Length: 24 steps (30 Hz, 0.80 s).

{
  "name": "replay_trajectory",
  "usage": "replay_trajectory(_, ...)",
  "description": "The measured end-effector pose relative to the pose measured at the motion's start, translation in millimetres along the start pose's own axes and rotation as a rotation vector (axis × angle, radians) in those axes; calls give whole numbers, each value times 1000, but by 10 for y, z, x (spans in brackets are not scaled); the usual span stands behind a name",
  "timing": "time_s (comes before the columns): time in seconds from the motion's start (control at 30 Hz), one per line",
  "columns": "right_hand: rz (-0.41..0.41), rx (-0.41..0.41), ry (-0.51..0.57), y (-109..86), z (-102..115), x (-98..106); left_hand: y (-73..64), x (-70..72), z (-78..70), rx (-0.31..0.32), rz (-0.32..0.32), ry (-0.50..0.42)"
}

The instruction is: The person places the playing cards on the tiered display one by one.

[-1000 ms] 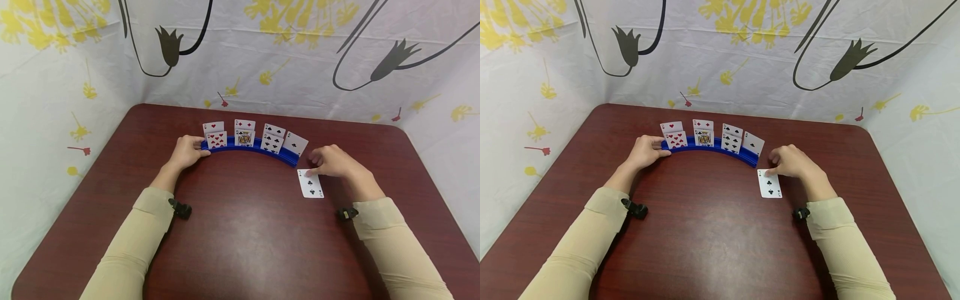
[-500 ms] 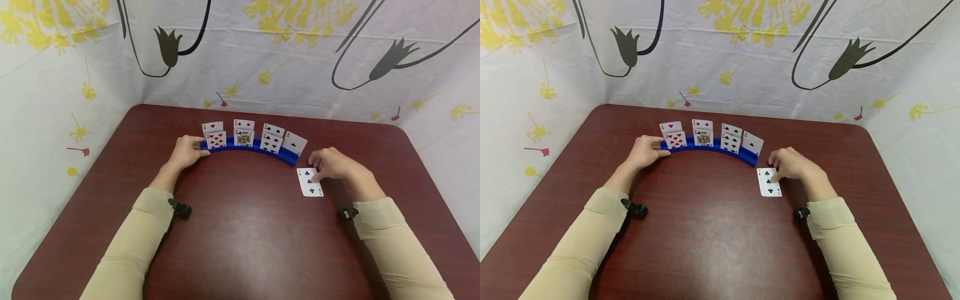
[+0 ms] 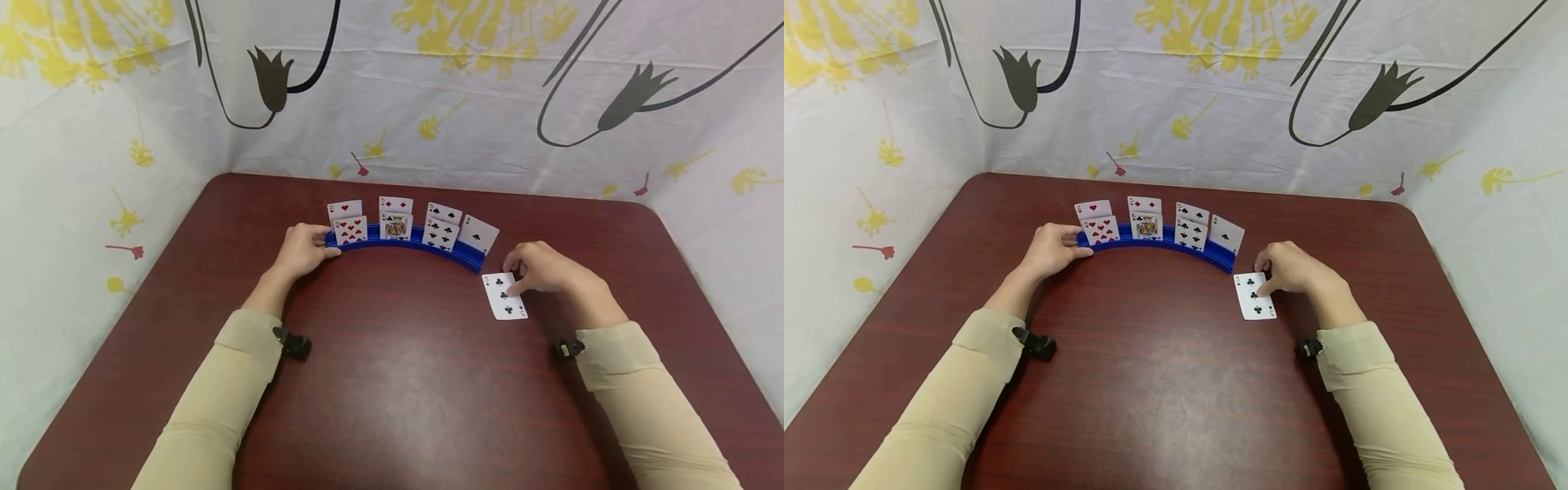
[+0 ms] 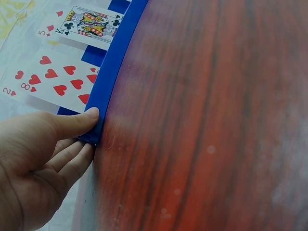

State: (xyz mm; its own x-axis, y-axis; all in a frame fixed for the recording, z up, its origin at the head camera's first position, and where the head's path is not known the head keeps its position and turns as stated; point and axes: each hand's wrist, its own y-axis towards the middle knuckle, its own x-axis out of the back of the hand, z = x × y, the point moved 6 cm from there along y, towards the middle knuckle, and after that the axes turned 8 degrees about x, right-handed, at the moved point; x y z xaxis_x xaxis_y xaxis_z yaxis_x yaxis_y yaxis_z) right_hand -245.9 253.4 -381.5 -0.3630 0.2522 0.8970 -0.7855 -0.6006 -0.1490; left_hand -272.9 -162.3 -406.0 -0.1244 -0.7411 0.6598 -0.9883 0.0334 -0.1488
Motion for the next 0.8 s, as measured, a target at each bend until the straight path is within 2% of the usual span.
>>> replay_trajectory(0.13,-3,-5,1,-19,-8,2,9,-10,-3,-8,6,-2)
replay_trajectory(0.33,-17,-36,78,-26,-18,14,5,-1,4,-2,6,-6)
replay_trajectory(0.6,-95,-57,97,-33,-33,71,0,4,15,10,8,-5)
replay_trajectory(0.8,-172,-11,117,-57,-3,142,3,2,-5,8,0,-2)
